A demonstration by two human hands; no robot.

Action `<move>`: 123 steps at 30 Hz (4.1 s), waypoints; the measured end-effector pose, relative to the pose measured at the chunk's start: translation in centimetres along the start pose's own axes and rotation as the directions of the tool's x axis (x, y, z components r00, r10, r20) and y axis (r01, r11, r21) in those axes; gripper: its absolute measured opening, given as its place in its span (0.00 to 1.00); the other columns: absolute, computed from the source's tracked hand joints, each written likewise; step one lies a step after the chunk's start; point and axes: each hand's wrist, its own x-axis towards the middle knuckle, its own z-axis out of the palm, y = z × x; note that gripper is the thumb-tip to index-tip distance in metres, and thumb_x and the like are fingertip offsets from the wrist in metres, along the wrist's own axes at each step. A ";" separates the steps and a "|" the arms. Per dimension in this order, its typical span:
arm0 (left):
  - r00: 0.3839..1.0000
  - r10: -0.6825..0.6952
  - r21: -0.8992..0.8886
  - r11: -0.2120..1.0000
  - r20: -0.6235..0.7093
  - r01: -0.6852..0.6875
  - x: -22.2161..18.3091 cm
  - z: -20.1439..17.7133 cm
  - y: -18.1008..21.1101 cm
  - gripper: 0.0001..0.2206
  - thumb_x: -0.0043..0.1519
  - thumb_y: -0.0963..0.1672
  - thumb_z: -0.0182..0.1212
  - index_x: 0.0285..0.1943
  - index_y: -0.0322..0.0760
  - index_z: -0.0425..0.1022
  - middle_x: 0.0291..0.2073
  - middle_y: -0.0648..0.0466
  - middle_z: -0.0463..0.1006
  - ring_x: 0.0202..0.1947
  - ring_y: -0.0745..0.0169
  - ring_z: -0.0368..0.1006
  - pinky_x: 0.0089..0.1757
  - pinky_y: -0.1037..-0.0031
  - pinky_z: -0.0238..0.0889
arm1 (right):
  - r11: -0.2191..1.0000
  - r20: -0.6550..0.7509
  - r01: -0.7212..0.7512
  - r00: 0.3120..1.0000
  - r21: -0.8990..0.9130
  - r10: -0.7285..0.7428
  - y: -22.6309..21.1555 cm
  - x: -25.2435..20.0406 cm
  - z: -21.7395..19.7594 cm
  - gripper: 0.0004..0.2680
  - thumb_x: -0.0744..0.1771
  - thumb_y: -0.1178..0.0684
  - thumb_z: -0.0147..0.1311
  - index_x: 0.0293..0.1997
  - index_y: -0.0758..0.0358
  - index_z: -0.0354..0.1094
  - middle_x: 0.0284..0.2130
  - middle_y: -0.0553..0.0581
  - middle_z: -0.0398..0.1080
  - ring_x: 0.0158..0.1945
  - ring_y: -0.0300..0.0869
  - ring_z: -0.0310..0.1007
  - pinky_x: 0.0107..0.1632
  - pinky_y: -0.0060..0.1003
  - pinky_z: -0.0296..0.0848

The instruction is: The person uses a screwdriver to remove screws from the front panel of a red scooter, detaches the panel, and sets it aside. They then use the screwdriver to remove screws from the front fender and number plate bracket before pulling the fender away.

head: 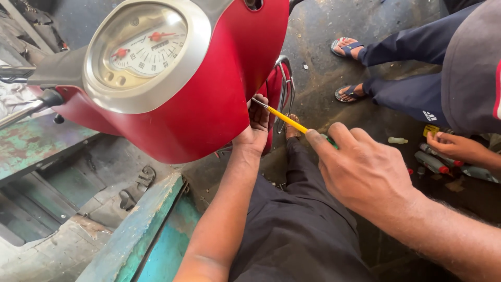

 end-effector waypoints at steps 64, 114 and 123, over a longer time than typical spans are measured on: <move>0.999 0.010 -0.218 0.976 -0.046 -0.020 0.9 0.7 -0.9 0.12 0.64 0.46 0.63 0.47 0.31 0.79 0.38 0.48 0.83 0.38 0.53 0.81 0.41 0.67 0.79 | 0.993 0.382 -0.111 0.917 -0.029 0.113 -2.2 3.3 -0.6 0.21 0.64 0.53 0.48 0.66 0.62 0.62 0.29 0.63 0.71 0.24 0.55 0.78 0.25 0.49 0.75; 0.988 -0.010 -0.230 0.973 -0.156 -0.026 1.6 1.3 -1.1 0.14 0.69 0.47 0.55 0.55 0.32 0.77 0.41 0.43 0.83 0.28 0.54 0.81 0.30 0.70 0.78 | 0.943 0.254 0.100 0.967 -0.316 -0.018 -2.9 3.0 0.2 0.17 0.63 0.52 0.49 0.57 0.65 0.69 0.20 0.56 0.70 0.20 0.43 0.73 0.19 0.36 0.71; 0.999 0.039 -0.186 0.982 -0.035 -0.044 1.6 1.5 -1.1 0.15 0.65 0.48 0.56 0.54 0.36 0.78 0.39 0.46 0.85 0.27 0.56 0.81 0.28 0.68 0.77 | 0.893 0.641 -0.449 0.679 -0.024 0.358 -4.1 6.5 -3.0 0.12 0.69 0.50 0.43 0.56 0.58 0.65 0.32 0.69 0.76 0.37 0.63 0.78 0.41 0.57 0.75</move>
